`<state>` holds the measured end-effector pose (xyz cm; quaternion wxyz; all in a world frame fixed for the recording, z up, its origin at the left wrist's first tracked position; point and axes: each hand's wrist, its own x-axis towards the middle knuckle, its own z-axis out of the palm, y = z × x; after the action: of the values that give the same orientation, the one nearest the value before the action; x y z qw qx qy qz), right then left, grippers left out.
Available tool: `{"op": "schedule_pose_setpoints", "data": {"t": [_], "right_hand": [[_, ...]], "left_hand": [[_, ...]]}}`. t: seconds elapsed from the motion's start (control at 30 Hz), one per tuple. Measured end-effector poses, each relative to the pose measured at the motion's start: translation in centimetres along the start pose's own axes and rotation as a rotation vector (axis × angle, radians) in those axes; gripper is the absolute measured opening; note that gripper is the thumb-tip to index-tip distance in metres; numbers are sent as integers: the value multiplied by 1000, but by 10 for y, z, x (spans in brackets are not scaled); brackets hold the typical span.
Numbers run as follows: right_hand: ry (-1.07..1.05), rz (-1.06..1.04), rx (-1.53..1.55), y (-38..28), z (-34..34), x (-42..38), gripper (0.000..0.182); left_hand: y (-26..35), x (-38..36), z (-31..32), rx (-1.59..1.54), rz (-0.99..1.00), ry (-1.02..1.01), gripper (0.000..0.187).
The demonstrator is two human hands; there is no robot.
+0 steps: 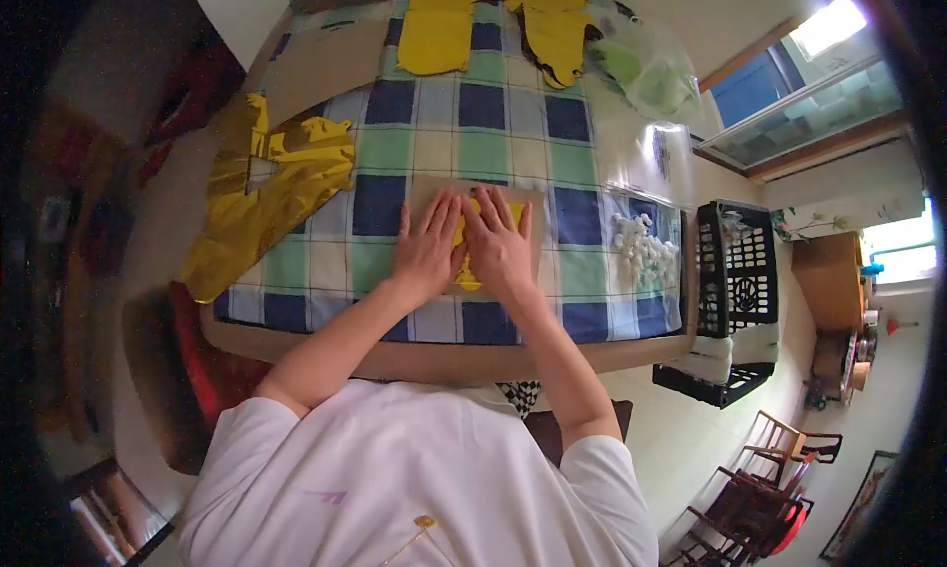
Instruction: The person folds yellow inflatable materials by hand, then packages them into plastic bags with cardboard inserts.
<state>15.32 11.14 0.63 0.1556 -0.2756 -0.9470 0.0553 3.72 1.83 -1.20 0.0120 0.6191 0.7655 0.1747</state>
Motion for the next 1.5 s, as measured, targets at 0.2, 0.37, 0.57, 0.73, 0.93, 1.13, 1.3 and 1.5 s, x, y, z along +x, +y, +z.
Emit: {"op": "schedule_pose_setpoints", "data": {"t": [0.2, 0.37, 0.57, 0.73, 0.93, 1.13, 1.3, 1.5], "right_hand": [[-20, 123, -15, 3, 1, -6, 51], [-49, 195, -39, 17, -6, -11, 56], [-78, 195, -59, 24, -10, -13, 59], [-92, 197, -74, 24, -9, -14, 59], [-92, 196, -66, 23, -10, -13, 59], [-86, 192, -46, 25, -8, -15, 60], [-97, 206, -39, 25, -9, -15, 60], [-99, 208, -36, 26, -8, -15, 60]], "left_hand": [[1, 1, 1, -9, -41, -45, 70], [2, 0, -4, 3, -44, -27, 74], [-12, -1, -13, -33, -31, -28, 75], [-26, -2, -20, 26, -20, -33, 69], [-46, 15, -36, -196, 138, -19, 67], [-20, -8, -49, -144, 456, -274, 76], [-23, -7, -51, -67, 507, -257, 74], [-41, 14, -36, -113, 482, -114, 66]]}}
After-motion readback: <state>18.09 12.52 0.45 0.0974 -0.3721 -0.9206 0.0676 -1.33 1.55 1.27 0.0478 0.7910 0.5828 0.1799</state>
